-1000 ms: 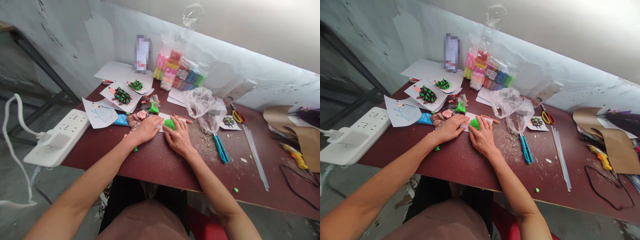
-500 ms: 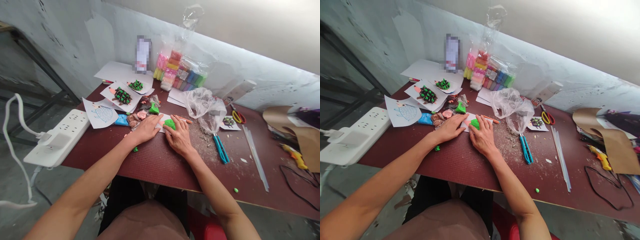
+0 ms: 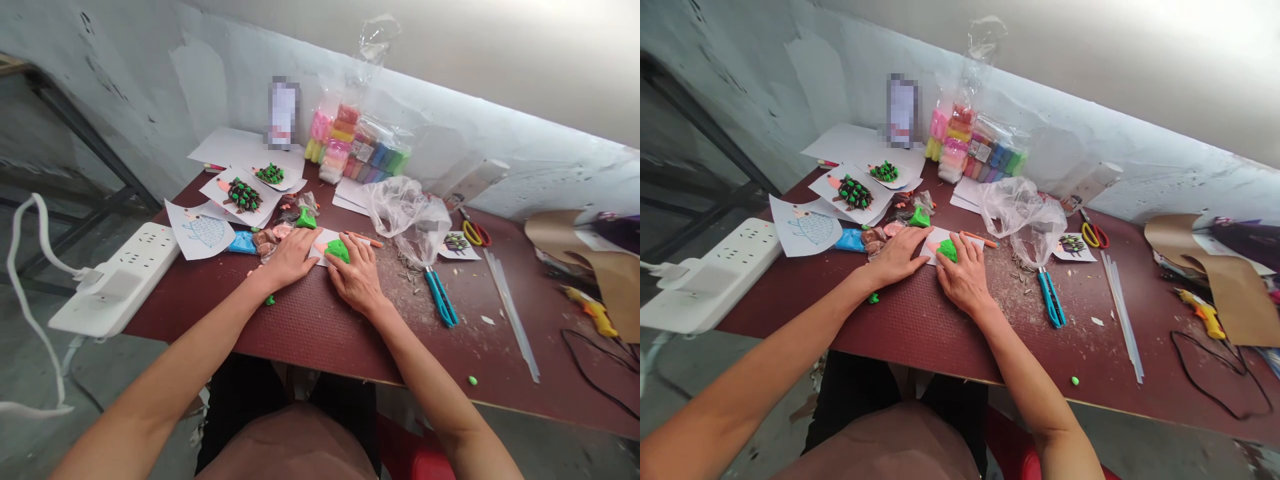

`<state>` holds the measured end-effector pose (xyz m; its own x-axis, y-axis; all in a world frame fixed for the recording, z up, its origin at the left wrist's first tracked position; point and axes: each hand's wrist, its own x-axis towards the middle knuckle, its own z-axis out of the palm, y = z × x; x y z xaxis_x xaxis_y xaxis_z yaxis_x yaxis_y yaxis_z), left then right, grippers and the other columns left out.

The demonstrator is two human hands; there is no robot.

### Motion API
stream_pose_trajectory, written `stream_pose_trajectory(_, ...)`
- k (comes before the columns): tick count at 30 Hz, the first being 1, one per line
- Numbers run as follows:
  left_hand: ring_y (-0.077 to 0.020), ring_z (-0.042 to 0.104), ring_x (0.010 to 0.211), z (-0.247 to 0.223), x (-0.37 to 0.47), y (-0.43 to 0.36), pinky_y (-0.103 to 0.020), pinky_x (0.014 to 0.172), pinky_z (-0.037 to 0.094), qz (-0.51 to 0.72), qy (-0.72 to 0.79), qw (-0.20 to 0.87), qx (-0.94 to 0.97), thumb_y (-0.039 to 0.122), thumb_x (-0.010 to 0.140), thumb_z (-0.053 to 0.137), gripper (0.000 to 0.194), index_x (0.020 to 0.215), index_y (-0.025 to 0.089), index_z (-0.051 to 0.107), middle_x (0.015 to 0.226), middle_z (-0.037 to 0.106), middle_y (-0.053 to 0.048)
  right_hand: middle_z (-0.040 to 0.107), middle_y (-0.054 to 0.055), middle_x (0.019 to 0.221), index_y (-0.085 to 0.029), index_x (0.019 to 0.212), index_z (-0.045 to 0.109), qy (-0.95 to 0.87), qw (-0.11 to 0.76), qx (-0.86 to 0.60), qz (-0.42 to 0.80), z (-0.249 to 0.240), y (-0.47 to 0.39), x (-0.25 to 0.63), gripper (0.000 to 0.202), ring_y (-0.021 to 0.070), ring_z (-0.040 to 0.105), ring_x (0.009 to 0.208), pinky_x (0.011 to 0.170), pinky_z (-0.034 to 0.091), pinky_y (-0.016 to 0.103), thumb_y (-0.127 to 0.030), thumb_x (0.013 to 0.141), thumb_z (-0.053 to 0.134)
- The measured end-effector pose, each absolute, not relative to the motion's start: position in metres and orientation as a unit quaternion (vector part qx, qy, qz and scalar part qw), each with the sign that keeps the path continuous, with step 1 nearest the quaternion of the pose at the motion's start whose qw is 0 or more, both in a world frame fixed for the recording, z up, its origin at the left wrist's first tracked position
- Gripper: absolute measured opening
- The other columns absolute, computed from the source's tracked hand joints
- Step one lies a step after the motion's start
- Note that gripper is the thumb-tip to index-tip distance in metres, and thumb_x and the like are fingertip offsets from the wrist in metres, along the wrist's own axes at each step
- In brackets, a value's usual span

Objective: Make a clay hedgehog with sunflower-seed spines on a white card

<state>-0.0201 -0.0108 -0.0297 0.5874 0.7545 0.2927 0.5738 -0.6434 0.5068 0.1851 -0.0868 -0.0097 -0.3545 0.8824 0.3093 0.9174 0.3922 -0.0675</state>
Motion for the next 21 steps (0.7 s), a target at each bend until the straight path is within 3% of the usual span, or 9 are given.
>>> stream_pose_trajectory(10, -0.0272, 0.057, 0.135, -0.0294, -0.0239, -0.0104, -0.047, 0.117, 0.043, 0.244, 0.392, 0.210, 0.862, 0.023, 0.094, 0.059, 0.059, 0.150, 0.014, 0.045, 0.143, 0.063, -0.016, 0.037, 0.008, 0.167, -0.032, 0.137, 0.068, -0.832, 0.119, -0.542, -0.018, -0.0130, -0.0840, 0.1807, 0.039, 0.0335, 0.025, 0.157, 0.123, 0.025, 0.058, -0.041, 0.103, 0.052)
stream_pose_trajectory(21, -0.0277, 0.058, 0.132, -0.0217, -0.0235, -0.0119, -0.047, 0.116, 0.044, 0.216, 0.410, 0.232, 0.855, 0.021, 0.091, 0.060, 0.064, 0.152, 0.016, 0.042, 0.139, 0.065, -0.014, 0.040, 0.014, 0.165, -0.026, 0.132, 0.070, -0.836, 0.126, -0.532, -0.038, -0.0152, -0.0855, 0.1821, 0.039, 0.0355, 0.029, 0.155, 0.123, 0.026, 0.058, -0.043, 0.103, 0.052)
